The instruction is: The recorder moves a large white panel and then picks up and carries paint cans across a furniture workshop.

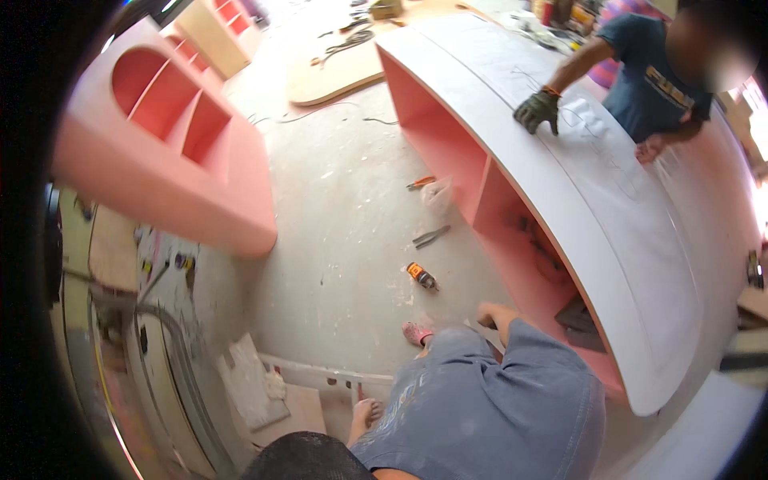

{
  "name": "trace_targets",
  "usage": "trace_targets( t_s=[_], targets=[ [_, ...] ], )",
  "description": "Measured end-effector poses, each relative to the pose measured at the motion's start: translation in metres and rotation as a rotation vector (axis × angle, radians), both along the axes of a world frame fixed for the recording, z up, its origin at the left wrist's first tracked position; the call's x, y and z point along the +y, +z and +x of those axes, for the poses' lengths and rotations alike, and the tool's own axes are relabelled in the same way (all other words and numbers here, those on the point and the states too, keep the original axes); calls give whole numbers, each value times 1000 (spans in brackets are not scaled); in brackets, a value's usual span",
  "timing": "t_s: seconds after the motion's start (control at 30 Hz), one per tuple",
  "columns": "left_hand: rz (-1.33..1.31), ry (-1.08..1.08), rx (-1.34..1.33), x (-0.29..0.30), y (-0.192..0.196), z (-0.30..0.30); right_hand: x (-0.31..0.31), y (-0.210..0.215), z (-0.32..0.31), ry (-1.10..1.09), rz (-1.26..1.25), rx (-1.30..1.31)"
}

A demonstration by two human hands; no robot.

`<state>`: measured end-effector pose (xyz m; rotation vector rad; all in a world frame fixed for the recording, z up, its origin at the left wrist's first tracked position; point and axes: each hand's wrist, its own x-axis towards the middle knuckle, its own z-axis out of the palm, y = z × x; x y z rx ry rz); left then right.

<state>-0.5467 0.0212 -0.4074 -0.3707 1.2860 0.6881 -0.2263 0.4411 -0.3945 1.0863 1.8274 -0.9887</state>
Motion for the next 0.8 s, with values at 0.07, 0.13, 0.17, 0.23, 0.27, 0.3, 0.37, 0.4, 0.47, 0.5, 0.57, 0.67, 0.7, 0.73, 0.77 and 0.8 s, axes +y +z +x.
trace_targets(
  t_s=[0.07, 0.13, 0.17, 0.23, 0.27, 0.3, 0.37, 0.4, 0.47, 0.5, 0.57, 0.67, 0.7, 0.73, 0.77, 0.8],
  targets=[
    [-142, 6, 423, 44, 36, -52, 13, 9, -51, 45, 97, 390],
    [-137, 81, 462, 107, 79, -95, 29, 16, -106, -60, 84, 480],
    [-124, 221, 510, 130, 86, -115, 35, 41, -139, -114, 206, 493],
    [23, 223, 455, 182, 79, -160, 54, 35, -176, -190, 192, 575],
    [105, 166, 430, 214, 76, -177, 62, 33, -186, -228, 204, 563],
    [187, 109, 405, 258, 84, -189, 71, 32, -196, -240, 197, 480],
    [318, -4, 369, 339, 91, -213, 91, 26, -214, -310, 171, 363],
    [333, -53, 362, 377, 97, -225, 102, 18, -219, -359, 186, 361],
    [420, -251, 394, 446, 108, -239, 119, -5, -219, -405, 196, 293],
    [446, -338, 391, 472, 98, -255, 133, -21, -223, -466, 114, 193],
    [428, -580, 467, 513, 88, -289, 146, 21, -238, -667, 170, 167],
    [338, -1055, 558, 564, 78, -343, 149, 5, -255, -888, 196, 142],
    [350, -1167, 564, 577, 67, -366, 157, 0, -263, -908, 231, 158],
    [361, -1208, 553, 596, 20, -404, 165, 18, -283, -991, 332, 164],
    [271, -1231, 383, 578, -20, -511, 174, 34, -301, -957, 317, 177],
    [184, -1267, 209, 590, -44, -526, 182, 42, -310, -943, 311, 182]
  ],
)
